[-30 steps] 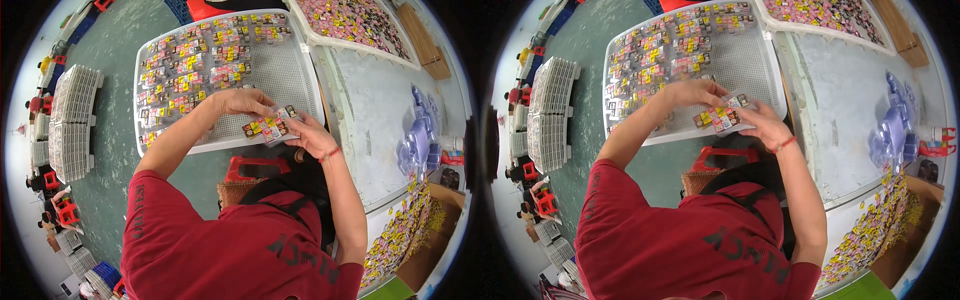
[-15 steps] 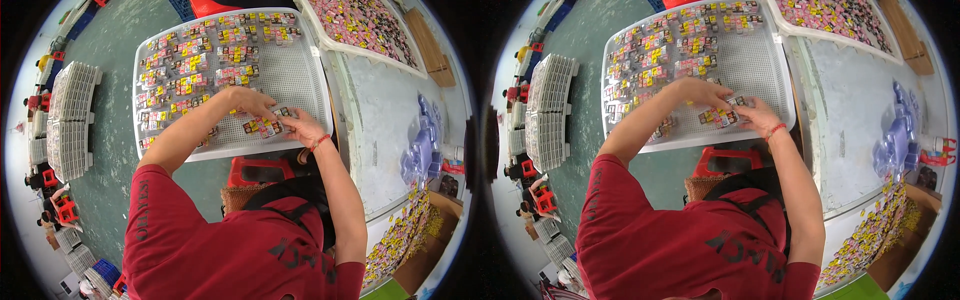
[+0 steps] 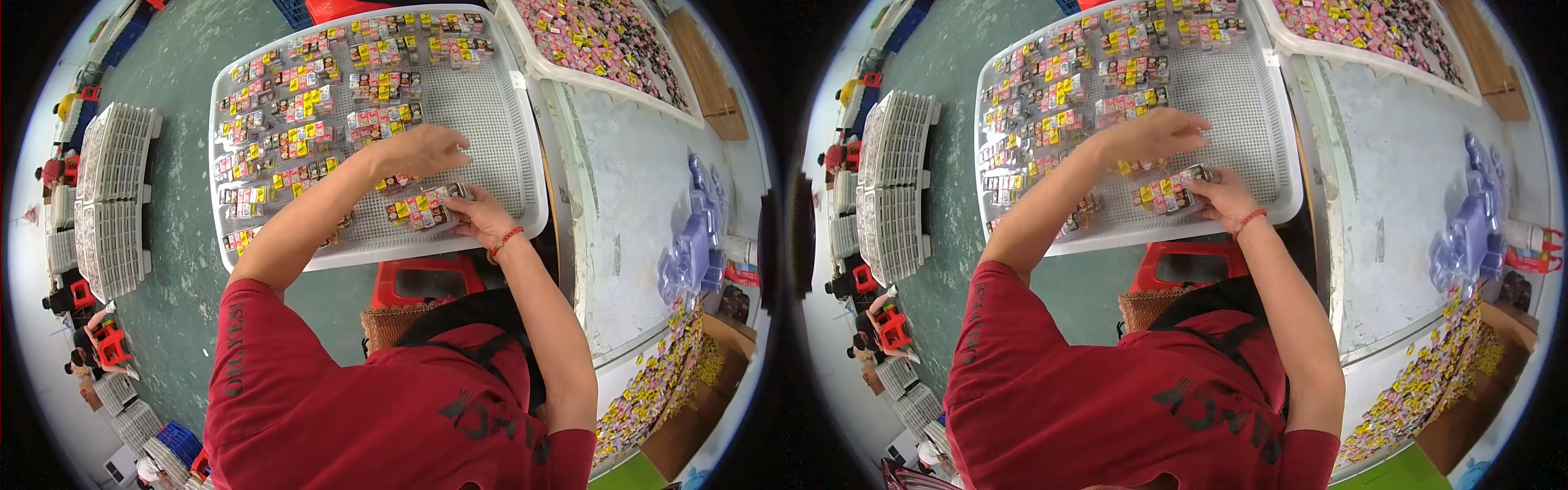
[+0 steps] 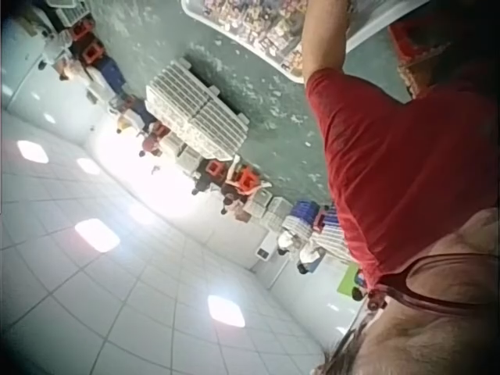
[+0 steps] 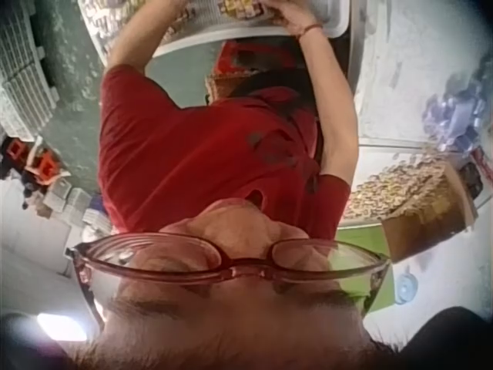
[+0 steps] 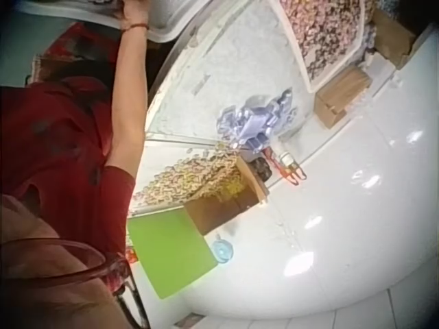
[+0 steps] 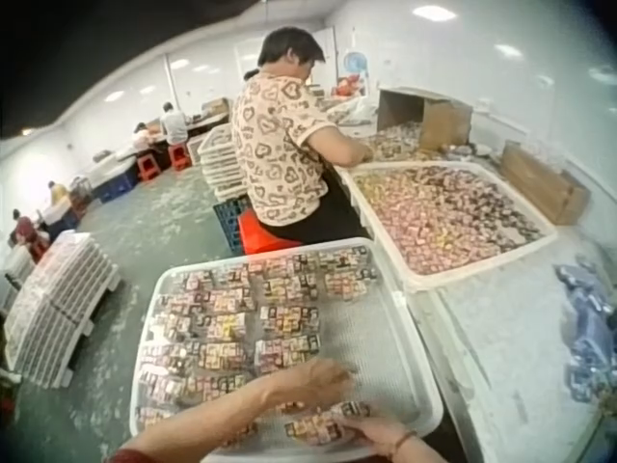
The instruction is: Sorting small packaged products and placing them into clear plastic sleeves and trays.
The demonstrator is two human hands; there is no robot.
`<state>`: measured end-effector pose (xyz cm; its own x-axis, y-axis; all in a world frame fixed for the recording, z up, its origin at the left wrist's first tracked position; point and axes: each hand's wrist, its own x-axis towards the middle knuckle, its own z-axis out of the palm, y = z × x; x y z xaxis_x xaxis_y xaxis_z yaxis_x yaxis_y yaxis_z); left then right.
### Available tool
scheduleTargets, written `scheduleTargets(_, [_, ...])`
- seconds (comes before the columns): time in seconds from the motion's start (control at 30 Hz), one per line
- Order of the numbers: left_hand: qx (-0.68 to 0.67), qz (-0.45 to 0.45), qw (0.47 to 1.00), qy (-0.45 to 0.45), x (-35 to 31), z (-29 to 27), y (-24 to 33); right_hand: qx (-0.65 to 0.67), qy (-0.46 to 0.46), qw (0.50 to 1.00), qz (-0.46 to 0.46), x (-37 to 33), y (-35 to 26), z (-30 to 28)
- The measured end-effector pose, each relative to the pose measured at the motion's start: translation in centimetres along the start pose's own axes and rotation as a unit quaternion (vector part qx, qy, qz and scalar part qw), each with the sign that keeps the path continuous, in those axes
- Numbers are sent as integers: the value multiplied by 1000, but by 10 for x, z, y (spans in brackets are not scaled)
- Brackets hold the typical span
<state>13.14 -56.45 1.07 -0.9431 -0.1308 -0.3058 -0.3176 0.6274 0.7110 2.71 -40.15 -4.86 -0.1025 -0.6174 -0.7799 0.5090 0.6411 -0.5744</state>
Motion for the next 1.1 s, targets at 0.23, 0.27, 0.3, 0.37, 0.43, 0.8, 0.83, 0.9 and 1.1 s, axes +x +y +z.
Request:
scheduleTargets(0.23, [230,161,949,140,3,30,-23,-94,24,995,2,6,8,25])
scheduleTargets(0.27, [231,162,949,140,1,33,-26,-132,46,990,-13,5,11,31])
scheduleTargets(0.3, [234,157,952,116,0,39,-32,-130,46,990,-14,7,11,33])
scheduleTargets(0.37, [239,154,955,90,-3,47,-40,-174,-8,984,-38,10,11,32])
scheduleTargets(0.43, [250,196,940,128,-6,51,-45,-144,-24,989,-20,17,15,26])
scheduleTargets(0.8, [269,221,925,151,-12,65,-47,-467,99,870,-125,10,25,49])
scheduleTargets(0.83, [273,221,924,151,-12,65,-47,-481,111,862,-111,7,24,49])
scheduleTargets(0.9, [258,186,942,107,-15,64,-44,-474,104,866,-119,5,26,49])
scheduleTargets(1.1, [258,169,929,204,-20,65,-34,-472,145,838,-232,-5,45,38])
